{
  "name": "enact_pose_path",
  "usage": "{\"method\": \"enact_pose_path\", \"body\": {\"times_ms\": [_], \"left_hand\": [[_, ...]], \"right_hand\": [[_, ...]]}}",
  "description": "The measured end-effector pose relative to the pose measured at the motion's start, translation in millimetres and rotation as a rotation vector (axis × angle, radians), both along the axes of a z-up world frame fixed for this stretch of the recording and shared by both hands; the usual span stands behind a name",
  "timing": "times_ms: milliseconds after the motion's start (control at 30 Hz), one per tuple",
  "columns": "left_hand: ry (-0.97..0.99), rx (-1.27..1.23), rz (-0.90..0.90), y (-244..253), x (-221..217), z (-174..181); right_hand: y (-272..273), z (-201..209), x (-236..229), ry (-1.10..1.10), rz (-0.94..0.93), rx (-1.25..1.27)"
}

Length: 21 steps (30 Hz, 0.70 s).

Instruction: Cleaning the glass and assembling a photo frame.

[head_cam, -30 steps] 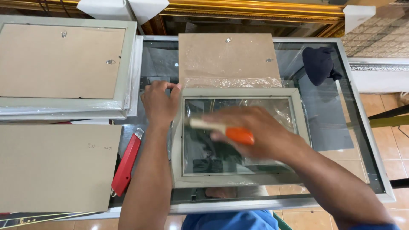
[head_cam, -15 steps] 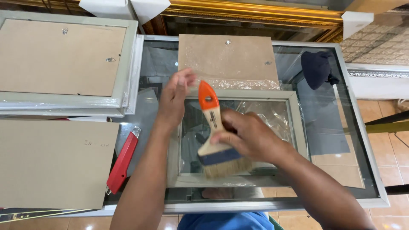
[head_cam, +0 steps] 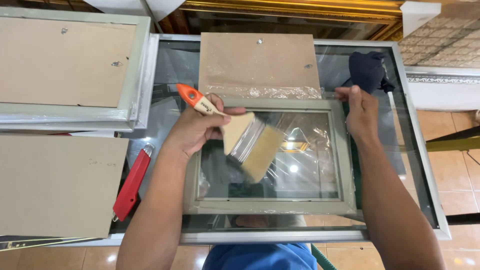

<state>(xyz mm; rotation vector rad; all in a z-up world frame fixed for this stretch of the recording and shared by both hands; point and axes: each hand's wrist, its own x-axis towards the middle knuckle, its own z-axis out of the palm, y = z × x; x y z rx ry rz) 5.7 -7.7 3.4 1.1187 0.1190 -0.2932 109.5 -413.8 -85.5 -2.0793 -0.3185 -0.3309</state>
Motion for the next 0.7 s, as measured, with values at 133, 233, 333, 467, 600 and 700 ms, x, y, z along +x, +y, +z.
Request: {"method": "enact_pose_path", "body": {"times_ms": [133,233,333,467,600,700], "left_hand": [[-0.041,-0.095,0.079,-43.5,36.4,-12.2],[-0.120,-0.074,0.057,-100.9,62.9,-11.4],[-0.162,-0.059,0.046,-160.8,83.1,-33.2],[-0.134,0.119,0.112,-191.7,85.2,-40.5],[-0.170,0.373,0.109,-142.7,71.4,-23.3],[-0.138,0.526,0.142,-78.0,40.9,6.5]], "right_hand": [[2.7,-10.4,6.1,0.002,-0.044,0.067],[3.3,-8.6,8.2,0.024,-0.038,0.075],[7.0,-4.2,3.1,0.037,-0.100,0.105],[6.7,-4.7,0.4,0.037,-0.100,0.016],[10.2,-0.9,-2.4,0.037,-0.074,-0.133],[11.9,-2.0,-1.4,-0.019,-0.054,-0.176]]}}
